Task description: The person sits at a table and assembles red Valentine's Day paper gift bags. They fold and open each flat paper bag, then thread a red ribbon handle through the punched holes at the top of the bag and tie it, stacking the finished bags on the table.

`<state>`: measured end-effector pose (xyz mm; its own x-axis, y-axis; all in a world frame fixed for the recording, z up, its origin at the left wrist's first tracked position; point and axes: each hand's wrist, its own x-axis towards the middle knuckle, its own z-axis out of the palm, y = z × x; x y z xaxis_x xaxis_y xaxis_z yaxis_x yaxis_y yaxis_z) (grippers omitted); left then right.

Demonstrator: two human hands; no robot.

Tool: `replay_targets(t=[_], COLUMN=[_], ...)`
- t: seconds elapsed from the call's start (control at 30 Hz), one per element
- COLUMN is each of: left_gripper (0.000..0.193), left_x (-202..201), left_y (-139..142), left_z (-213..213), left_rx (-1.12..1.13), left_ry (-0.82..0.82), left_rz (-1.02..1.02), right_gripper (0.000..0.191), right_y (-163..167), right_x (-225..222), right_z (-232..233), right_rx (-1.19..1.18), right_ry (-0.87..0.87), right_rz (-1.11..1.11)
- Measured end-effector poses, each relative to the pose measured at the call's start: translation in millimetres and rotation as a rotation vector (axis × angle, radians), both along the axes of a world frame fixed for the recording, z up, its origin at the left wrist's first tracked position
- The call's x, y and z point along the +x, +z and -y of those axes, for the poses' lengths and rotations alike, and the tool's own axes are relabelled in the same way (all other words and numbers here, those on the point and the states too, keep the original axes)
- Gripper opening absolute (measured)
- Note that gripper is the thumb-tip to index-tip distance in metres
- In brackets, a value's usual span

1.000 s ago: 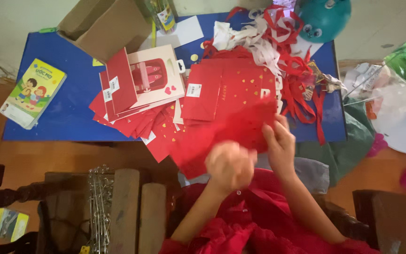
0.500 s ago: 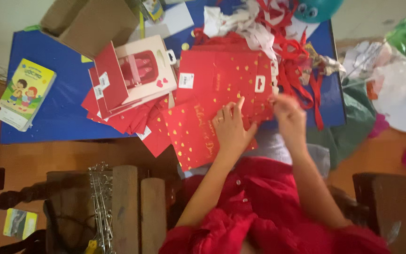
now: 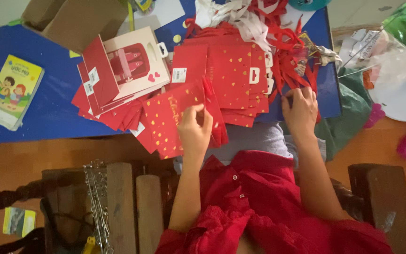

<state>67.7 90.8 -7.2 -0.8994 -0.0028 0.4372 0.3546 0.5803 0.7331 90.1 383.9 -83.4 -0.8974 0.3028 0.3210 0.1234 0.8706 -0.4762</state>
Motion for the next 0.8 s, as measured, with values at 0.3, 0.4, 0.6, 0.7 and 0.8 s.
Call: replay_targets(t=[0.3, 0.4, 0.6, 0.7, 0.8], left_gripper=[0.012, 0.014, 0.029, 0.026, 0.022], left_x=[-36.7, -39.8, -33.4, -40.7, -47.8], left_y=[-0.2, -18.1, -32.1, -35.4, -42.6], left_z=[-41.8, -39.9, -32.3, -21.0, -5.8], left_rx=[0.137, 0.184, 0.263, 0.315, 0.449], left_ry=[-0.02, -0.022, -0.013, -0.11, -0.292], left_rz=[-0.045, 0.028, 0.457, 0.414, 0.501], right_gripper=[0.01, 0.007, 0.031, 0.031, 0.021], right_y=[20.0, 30.9, 58.9, 69.3, 73.7], right_x=[13.2, 16.1, 1.1, -12.8, -22.1], right_z=[1.4, -5.7, 10.3, 42.0, 81.0], right_rx=[-0.445, -0.607, -1.031, -0.743, -0.305], right_ry=[0.023, 0.111, 0.263, 0.326, 0.359], right_rz=[-0.009, -0.044, -0.07, -0.103, -0.142])
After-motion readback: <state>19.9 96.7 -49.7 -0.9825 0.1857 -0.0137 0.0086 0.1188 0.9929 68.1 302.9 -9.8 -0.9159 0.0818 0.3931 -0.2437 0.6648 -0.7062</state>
